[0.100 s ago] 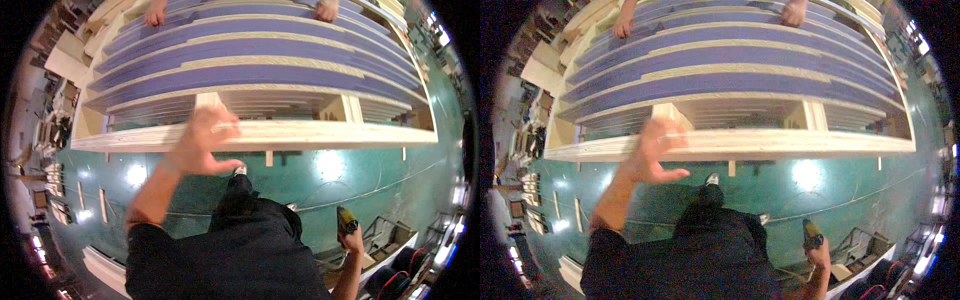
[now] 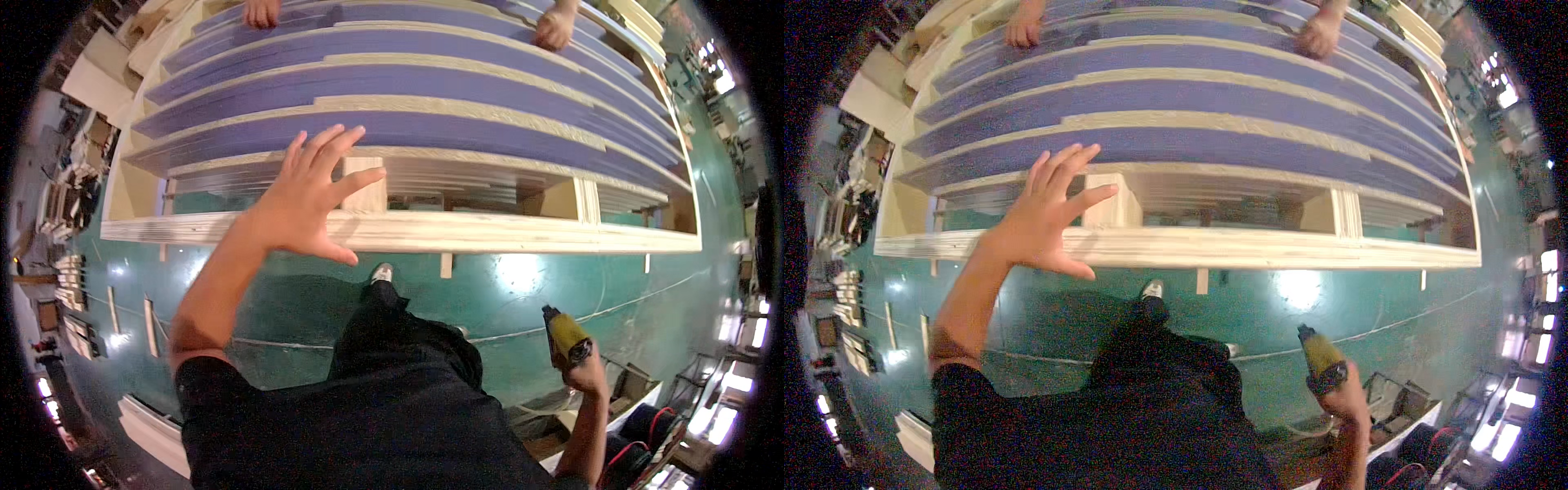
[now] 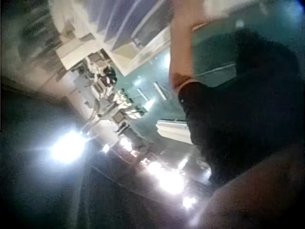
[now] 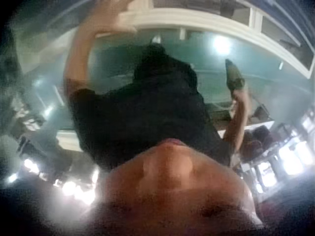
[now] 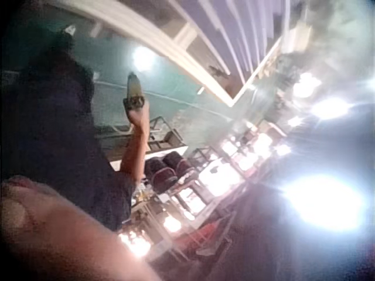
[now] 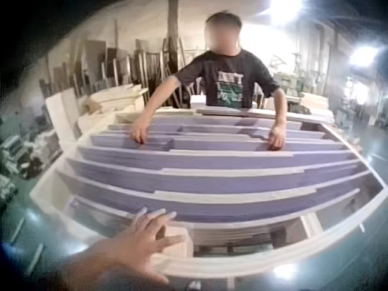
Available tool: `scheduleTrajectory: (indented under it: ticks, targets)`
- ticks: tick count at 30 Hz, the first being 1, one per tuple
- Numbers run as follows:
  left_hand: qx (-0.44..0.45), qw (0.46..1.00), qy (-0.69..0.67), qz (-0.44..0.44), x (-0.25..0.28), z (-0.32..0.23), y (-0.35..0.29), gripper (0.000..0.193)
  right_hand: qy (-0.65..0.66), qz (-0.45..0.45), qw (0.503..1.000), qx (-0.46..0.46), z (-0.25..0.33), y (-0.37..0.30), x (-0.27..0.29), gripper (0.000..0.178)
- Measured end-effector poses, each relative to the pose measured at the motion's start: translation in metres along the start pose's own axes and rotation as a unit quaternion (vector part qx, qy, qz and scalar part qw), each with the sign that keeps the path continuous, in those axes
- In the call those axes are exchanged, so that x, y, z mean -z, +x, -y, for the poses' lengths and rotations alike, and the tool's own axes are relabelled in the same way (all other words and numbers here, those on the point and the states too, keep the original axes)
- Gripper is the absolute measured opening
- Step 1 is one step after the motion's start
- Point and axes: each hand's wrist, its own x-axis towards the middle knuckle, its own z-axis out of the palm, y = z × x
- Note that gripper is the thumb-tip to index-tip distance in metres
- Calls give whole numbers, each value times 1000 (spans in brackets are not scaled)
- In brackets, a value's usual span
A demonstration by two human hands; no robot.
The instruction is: The person assembles a large wooden frame structure using a pneumatic nail gun. They position thin wooden strips onto a purple-backed frame and secure them with nails, occasionally walking around the workshop to retrieve additional materials.
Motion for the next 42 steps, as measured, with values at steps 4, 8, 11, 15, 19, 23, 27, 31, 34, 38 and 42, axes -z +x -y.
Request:
scheduleTrajectory:
  ticks: [4, 8, 11, 15, 19, 23, 27, 31, 34, 38, 42]
  targets:
    - [-14, 989, -7, 149, 38, 68, -29, 123, 29, 15, 998, 56, 136, 26, 4, 64]
    - [-25, 986, -49, 157, 8, 76, -34, 124, -127, 76, 978, 144, 285, 46, 26, 73]
    - [-33, 986, -67, 150, 16, 82, -36, 123, -78, 142, 936, 312, 341, 79, 6, 77]
    - [-40, 984, -89, 146, 10, 84, -31, 124, -249, 195, 858, 404, 379, 143, -15, 82]
    - [-22, 983, -88, 158, 5, 85, -32, 123, -346, 222, 883, 228, 440, 163, -49, 85]
    - [-29, 982, -109, 150, 5, 89, -35, 120, -355, 197, 890, 207, 442, 168, -57, 82]
    - [-42, 990, -115, 65, -3, 92, -46, 105, -320, 237, 890, 224, 449, 173, -67, 68]
    - [-45, 989, -128, 55, -6, 92, -46, 106, -303, 263, 877, 265, 446, 177, -67, 67]
    - [-49, 991, -113, 55, -4, 92, -46, 107, -322, 253, 868, 281, 447, 177, -67, 66]
    - [-34, 984, -129, 114, 2, 91, -42, 115, -308, 231, 882, 273, 439, 179, -66, 64]
    - [-33, 984, -112, 138, 6, 91, -40, 119, -312, 228, 885, 257, 448, 177, -68, 62]
